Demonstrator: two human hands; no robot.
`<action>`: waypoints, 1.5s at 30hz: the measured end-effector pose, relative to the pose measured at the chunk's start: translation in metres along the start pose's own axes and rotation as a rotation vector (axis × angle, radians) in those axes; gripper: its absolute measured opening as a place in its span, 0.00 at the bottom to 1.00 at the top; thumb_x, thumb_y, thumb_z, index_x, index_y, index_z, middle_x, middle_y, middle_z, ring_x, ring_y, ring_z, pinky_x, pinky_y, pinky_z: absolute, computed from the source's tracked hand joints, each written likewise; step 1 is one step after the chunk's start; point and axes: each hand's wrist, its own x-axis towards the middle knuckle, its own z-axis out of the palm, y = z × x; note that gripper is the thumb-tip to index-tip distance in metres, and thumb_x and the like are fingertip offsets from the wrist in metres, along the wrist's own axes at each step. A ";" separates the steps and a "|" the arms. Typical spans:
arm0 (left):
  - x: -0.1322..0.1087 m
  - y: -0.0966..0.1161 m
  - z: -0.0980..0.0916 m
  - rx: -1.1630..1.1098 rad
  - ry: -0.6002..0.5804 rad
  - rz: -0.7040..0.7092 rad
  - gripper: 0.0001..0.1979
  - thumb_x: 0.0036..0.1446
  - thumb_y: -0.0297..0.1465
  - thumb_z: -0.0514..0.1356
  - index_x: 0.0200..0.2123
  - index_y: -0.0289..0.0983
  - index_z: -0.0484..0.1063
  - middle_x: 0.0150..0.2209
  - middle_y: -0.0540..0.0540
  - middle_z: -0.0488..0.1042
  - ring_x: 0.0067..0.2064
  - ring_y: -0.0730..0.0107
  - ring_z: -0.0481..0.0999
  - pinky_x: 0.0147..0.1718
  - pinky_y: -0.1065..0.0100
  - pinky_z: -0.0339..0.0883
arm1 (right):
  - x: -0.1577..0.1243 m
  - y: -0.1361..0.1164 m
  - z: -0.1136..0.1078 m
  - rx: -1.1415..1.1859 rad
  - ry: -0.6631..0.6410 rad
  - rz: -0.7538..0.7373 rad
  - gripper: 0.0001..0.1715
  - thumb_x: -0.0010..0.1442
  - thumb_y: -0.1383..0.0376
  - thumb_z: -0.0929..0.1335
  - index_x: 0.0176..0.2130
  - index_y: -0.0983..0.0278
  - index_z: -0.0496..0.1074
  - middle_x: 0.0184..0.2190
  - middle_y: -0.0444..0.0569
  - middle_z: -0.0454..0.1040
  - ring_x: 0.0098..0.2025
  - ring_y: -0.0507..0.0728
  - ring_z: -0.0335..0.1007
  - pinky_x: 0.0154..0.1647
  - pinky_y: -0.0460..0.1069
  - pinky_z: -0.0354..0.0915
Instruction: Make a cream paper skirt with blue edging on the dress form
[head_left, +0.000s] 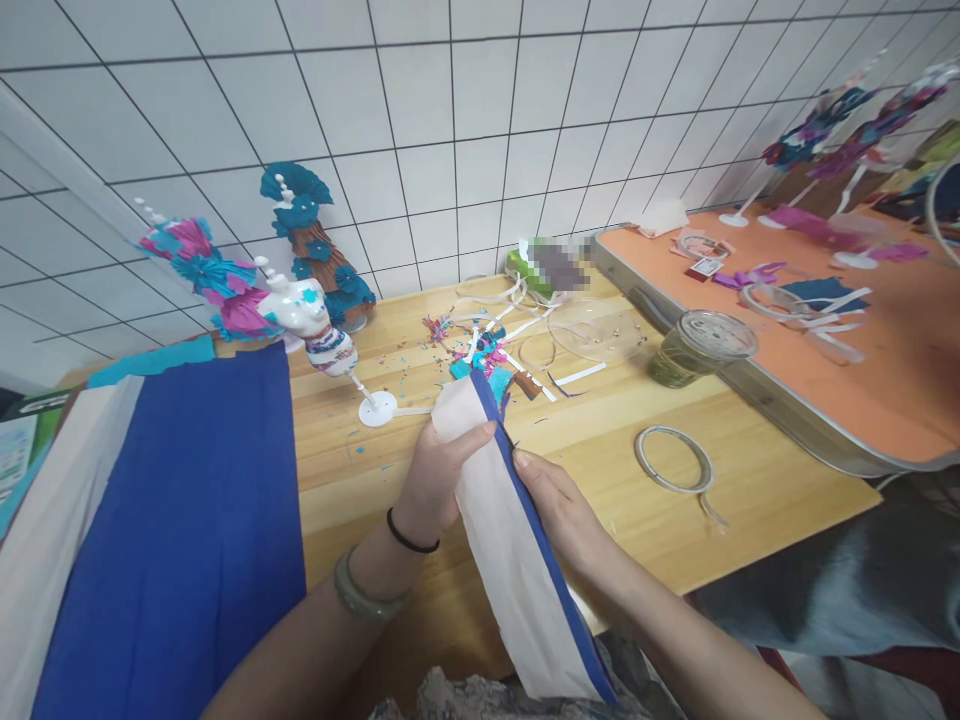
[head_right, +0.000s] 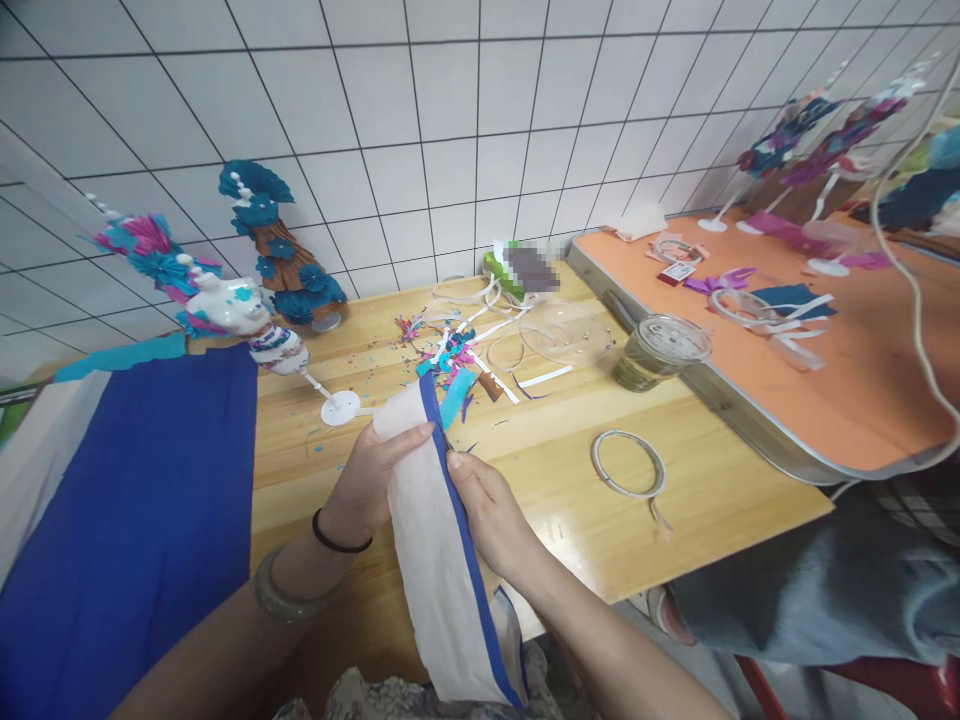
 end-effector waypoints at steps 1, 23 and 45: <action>0.000 -0.001 0.000 0.004 0.007 0.008 0.20 0.43 0.29 0.68 0.43 0.35 0.72 0.36 0.46 0.77 0.32 0.69 0.75 0.32 0.69 0.70 | 0.000 0.001 0.001 -0.003 -0.002 -0.005 0.24 0.61 0.49 0.60 0.30 0.65 0.69 0.30 0.46 0.71 0.34 0.54 0.62 0.36 0.47 0.61; -0.001 -0.002 0.004 0.038 0.057 0.096 0.21 0.44 0.29 0.67 0.44 0.37 0.71 0.40 0.46 0.78 0.39 0.63 0.77 0.38 0.66 0.70 | -0.005 -0.004 0.000 0.082 -0.028 0.006 0.24 0.61 0.49 0.60 0.33 0.64 0.73 0.32 0.46 0.76 0.38 0.57 0.67 0.41 0.48 0.63; -0.007 -0.006 0.010 0.109 0.080 0.042 0.19 0.42 0.29 0.68 0.41 0.36 0.72 0.36 0.46 0.78 0.37 0.62 0.77 0.36 0.64 0.71 | 0.002 -0.002 0.000 0.118 0.004 0.038 0.26 0.60 0.48 0.61 0.29 0.66 0.71 0.29 0.47 0.74 0.32 0.56 0.66 0.36 0.48 0.62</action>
